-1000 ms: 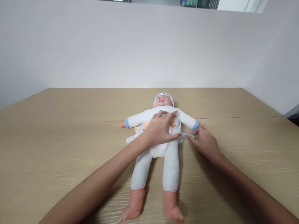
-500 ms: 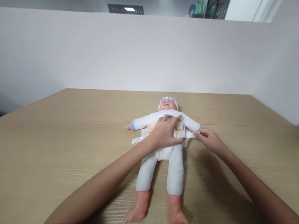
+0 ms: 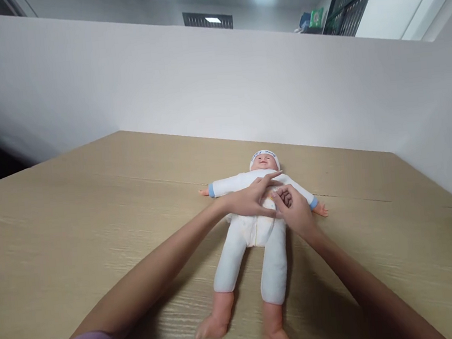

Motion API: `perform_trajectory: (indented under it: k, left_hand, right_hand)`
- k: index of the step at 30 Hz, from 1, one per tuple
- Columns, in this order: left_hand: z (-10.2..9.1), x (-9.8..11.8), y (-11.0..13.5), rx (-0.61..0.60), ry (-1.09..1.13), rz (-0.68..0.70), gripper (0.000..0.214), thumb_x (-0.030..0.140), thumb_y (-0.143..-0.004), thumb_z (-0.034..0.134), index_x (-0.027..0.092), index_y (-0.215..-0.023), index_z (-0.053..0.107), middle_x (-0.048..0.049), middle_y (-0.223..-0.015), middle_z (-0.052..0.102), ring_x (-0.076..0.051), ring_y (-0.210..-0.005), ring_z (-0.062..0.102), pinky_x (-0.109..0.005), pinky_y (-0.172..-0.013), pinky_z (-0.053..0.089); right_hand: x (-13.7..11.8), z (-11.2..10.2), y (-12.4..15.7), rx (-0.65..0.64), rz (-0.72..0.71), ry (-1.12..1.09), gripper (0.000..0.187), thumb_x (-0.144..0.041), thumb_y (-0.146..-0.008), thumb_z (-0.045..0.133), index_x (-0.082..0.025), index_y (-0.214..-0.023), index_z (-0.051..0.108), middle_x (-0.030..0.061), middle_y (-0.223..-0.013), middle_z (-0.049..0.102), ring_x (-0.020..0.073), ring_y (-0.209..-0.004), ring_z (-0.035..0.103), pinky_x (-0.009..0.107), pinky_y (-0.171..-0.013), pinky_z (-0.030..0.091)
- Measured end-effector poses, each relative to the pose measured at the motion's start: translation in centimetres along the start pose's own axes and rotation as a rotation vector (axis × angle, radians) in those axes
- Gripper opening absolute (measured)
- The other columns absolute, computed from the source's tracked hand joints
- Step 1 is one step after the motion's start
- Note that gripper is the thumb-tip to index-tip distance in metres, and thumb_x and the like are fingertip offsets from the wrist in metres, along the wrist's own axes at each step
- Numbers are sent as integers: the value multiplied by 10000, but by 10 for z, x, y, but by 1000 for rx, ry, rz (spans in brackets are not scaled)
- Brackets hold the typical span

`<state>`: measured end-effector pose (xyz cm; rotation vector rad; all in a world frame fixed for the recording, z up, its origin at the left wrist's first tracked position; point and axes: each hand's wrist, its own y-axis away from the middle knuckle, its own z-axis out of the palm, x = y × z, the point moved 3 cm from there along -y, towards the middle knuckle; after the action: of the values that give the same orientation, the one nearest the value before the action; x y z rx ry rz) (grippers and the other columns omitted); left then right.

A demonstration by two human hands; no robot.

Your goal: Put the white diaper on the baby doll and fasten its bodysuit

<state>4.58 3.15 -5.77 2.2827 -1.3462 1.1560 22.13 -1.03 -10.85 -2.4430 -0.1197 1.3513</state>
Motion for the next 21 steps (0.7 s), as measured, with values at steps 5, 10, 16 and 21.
perform_trajectory:
  k: [5, 10, 16, 21]
  left_hand:
    - [-13, -9, 4, -37, 364, 67, 1000, 344, -888, 803, 301, -1708, 232, -192, -1681, 477, -309, -1435, 599, -480, -1098, 547]
    - [-8, -22, 21, 326, 277, 106, 772, 336, -992, 690, 334, -1665, 309, -143, -1587, 569, -276, -1499, 528, -471, -1185, 486]
    - [-9, -63, 88, 536, -93, -44, 657, 395, -1084, 547, 210, -1660, 290, -182, -1499, 613, -290, -1415, 551, -513, -1213, 430]
    - [-17, -83, 131, 532, -343, -204, 606, 387, -1038, 582, 156, -1572, 412, -159, -1304, 691, -309, -1217, 638, -511, -1114, 493]
  right_hand:
    - [-12, -3, 42, 41, -406, 182, 385, -402, -1088, 523, -258, -1425, 641, 124, -1455, 655, 302, -1382, 581, 500, -1191, 454]
    - [-3, 0, 53, -51, -495, 283, 538, -376, -1126, 408, -280, -1654, 445, 112, -1638, 518, 312, -1524, 475, 549, -1274, 393]
    - [3, -3, 51, -68, -518, 331, 561, -381, -1128, 384, -278, -1678, 406, 120, -1638, 515, 327, -1516, 480, 557, -1260, 398]
    - [-15, -12, 50, -15, -540, 396, 469, -360, -1101, 486, -246, -1553, 538, 137, -1552, 584, 338, -1430, 544, 537, -1202, 418]
